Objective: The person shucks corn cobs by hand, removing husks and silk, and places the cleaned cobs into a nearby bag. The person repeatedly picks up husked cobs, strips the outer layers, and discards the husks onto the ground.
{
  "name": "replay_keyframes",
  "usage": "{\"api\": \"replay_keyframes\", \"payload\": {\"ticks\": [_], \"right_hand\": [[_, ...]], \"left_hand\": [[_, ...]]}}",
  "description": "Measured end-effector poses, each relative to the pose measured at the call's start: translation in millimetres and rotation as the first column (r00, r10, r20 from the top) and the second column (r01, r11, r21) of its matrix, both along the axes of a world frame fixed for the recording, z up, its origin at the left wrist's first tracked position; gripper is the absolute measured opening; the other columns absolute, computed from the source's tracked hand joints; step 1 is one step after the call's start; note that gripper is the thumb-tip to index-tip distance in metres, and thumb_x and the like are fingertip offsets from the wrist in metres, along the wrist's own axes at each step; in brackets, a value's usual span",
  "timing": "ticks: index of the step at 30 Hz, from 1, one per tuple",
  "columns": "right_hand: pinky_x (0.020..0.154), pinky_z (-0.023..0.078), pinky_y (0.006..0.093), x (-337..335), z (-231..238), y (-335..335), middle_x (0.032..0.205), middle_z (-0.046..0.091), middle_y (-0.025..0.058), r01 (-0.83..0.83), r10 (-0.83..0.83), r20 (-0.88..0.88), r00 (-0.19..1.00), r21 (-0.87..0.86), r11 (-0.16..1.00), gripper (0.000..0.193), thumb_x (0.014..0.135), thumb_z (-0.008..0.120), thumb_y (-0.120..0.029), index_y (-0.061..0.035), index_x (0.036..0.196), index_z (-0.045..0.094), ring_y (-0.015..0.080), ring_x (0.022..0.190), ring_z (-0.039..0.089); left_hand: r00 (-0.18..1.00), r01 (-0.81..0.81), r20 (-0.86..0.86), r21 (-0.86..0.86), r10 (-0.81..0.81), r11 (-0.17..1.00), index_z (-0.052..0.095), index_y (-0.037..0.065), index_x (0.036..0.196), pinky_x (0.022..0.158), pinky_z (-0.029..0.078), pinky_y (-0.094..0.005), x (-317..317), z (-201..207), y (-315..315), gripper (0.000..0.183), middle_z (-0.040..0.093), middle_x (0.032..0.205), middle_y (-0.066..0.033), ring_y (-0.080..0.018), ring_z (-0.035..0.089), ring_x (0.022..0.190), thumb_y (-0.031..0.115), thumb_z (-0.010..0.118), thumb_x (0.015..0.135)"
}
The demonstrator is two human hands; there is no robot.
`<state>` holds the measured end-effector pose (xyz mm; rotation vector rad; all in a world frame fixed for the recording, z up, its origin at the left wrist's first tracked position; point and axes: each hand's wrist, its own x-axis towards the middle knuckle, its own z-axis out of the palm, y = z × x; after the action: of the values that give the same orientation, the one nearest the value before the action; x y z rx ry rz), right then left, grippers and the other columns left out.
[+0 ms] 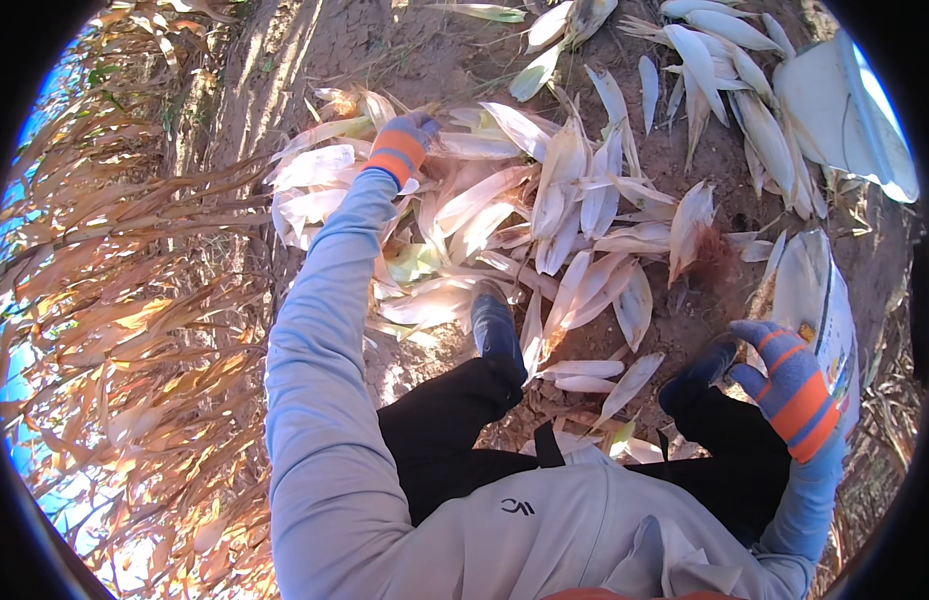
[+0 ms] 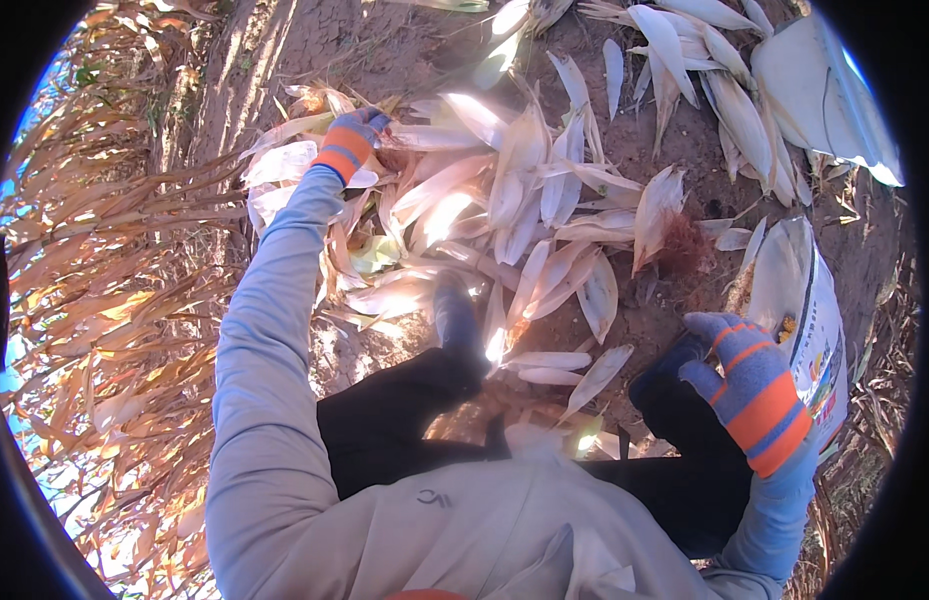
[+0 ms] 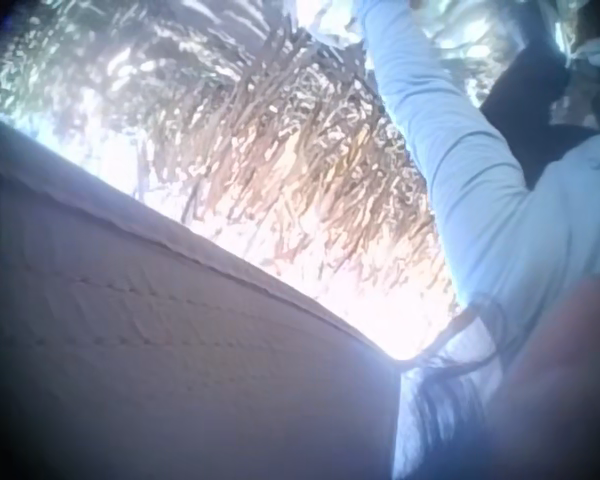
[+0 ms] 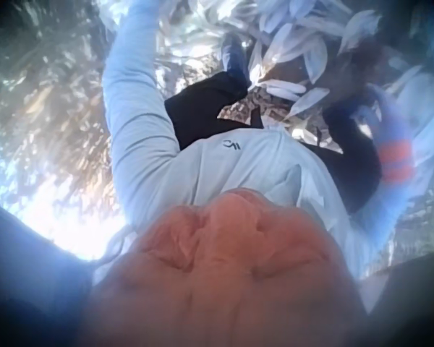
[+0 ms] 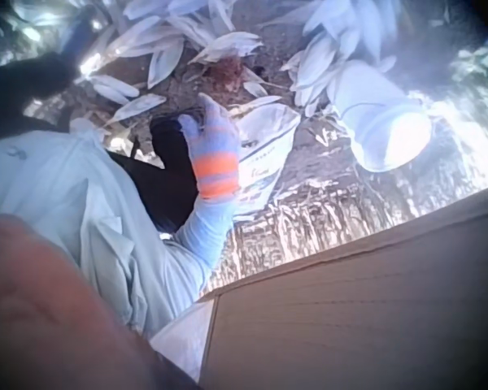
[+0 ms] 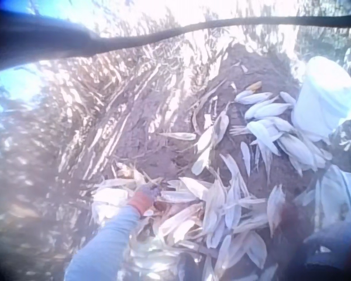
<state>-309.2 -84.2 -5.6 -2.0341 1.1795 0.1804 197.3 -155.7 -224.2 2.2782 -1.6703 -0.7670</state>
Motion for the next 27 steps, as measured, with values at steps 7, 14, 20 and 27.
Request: {"api": "replay_keyframes", "payload": {"ticks": [7,14,20,27], "right_hand": [[0.085,0.041,0.0366,-1,-2,0,0.1,0.059,0.0138,0.012,-0.012,-0.006,1.0,0.018,1.0,0.04,0.068,0.066,-0.005,-0.0033,0.107,0.056,0.031,0.096,0.054],[0.086,0.041,0.0367,-2,-3,2,0.1,0.059,0.0131,0.026,-0.025,-0.024,0.999,0.006,1.0,0.04,0.068,0.066,-0.005,-0.0039,0.106,0.056,0.031,0.096,0.054],[0.085,0.041,0.0369,1,1,0,0.099,0.059,0.0135,-0.029,0.029,-0.011,1.0,0.015,0.999,0.039,0.068,0.066,-0.005,-0.0041,0.106,0.056,0.0312,0.095,0.054],[0.084,0.041,0.0365,-5,2,0,0.097,0.059,0.0134,-0.034,0.035,0.012,0.999,-0.018,0.999,0.039,0.069,0.065,-0.006,-0.0037,0.106,0.055,0.0312,0.094,0.054]], "left_hand": [[0.961,0.13,0.193,0.318,-0.198,0.939,0.064,0.005,0.098,0.082,0.045,-0.0397,-66,-101,13,0.044,0.06,0.103,-0.0194,-0.0359,0.057,0.096,0.042,0.053,0.078],[0.937,0.012,0.332,0.282,-0.109,0.959,0.067,0.014,0.096,0.077,0.049,-0.0366,-121,-142,-11,0.031,0.064,0.102,-0.011,-0.0274,0.061,0.094,0.036,0.056,0.079],[0.942,-0.031,0.333,0.172,-0.029,0.985,0.068,0.011,0.089,0.075,0.049,-0.0376,-87,-154,-13,0.027,0.065,0.094,-0.0136,-0.0294,0.062,0.089,0.032,0.055,0.079],[0.981,-0.194,-0.05,-0.184,0.188,0.964,0.066,0.003,0.092,0.067,0.048,-0.0345,-4,4,-47,0.029,0.065,0.084,-0.0133,-0.0263,0.062,0.073,0.029,0.061,0.079]]}}
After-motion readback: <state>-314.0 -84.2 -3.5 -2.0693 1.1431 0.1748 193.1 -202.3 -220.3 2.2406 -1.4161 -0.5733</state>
